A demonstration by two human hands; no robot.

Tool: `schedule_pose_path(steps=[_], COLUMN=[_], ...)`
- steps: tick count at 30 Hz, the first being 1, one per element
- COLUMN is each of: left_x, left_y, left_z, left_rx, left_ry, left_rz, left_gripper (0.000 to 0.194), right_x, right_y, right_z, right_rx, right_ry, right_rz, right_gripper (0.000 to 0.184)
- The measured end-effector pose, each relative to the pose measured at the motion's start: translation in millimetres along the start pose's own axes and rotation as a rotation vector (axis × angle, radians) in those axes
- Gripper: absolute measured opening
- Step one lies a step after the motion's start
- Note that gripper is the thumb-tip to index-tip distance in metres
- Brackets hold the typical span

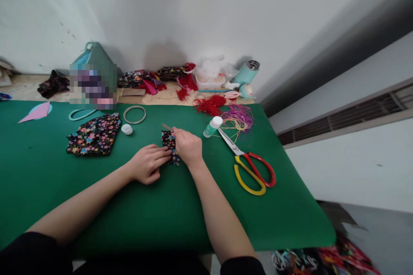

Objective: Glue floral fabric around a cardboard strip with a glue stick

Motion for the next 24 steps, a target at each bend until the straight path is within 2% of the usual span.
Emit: schedule_pose_path(steps=[3, 5, 7, 9, 11, 13, 15, 17, 18, 19, 21, 22, 23, 24], left_x=[0.2, 0.6, -0.9, -4.3, -7.3, -9.0, -10.7, -12.3, -12.7, -12.6, -11.6, -10.9, -10.1, -9.1], left_y=[2, 3, 4, 5, 5, 5, 4, 5, 5, 5, 4, 3, 2, 1], left_z=[5, 9, 12, 15, 19, 23, 26, 29, 30, 31, 30, 29, 28, 27], left_rx=[-0.042, -0.061, -0.081, -0.106, -0.138, -0.172, -0.206, -0.237, -0.248, -0.252, -0.245, -0.239, -0.233, -0.228], left_ry=[-0.003, 0.001, 0.028, 0.067, 0.114, 0.164, 0.216, 0.261, 0.279, 0.291, 0.291, 0.279, 0.261, 0.242], left_rz=[-0.064, -0.099, -0.146, -0.200, -0.233, -0.243, -0.259, -0.286, -0.296, -0.302, -0.297, -0.287, -0.273, -0.257], left_gripper=[0.041, 0.040, 0.039, 0.038, 0.040, 0.042, 0.043, 0.042, 0.040, 0.039, 0.037, 0.036, 0.036, 0.036], right_x=[-15, -18, -23, -28, -18, 3, 17, 9, -5, -23, -56, -67, -71, -68], right_y=[11, 17, 19, 20, 18, 17, 19, 21, 23, 26, 36, 38, 37, 31], right_z=[-28, -44, -51, -46, -37, -28, -21, -25, -33, -46, -82, -100, -117, -132], right_rx=[0.193, 0.299, 0.335, 0.302, 0.261, 0.276, 0.291, 0.277, 0.273, 0.312, 0.508, 0.622, 0.724, 0.782], right_ry=[-0.104, -0.137, -0.135, -0.206, -0.435, -0.709, -0.850, -0.787, -0.671, -0.517, -0.277, -0.201, -0.167, -0.179], right_rz=[-0.134, -0.117, -0.135, -0.184, -0.147, -0.028, 0.043, -0.026, -0.133, -0.271, -0.500, -0.547, -0.533, -0.444], right_gripper=[0.041, 0.042, 0.044, 0.047, 0.051, 0.056, 0.056, 0.052, 0.052, 0.057, 0.070, 0.075, 0.077, 0.069])
Point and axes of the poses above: each hand's wrist, its own y-axis away from the middle knuckle, its own x-axis out of the palm, z = x × y, the point moved 8 cm from there along -y, towards the middle knuckle, and after that the axes turned 8 degrees about z, right-handed, at the moved point
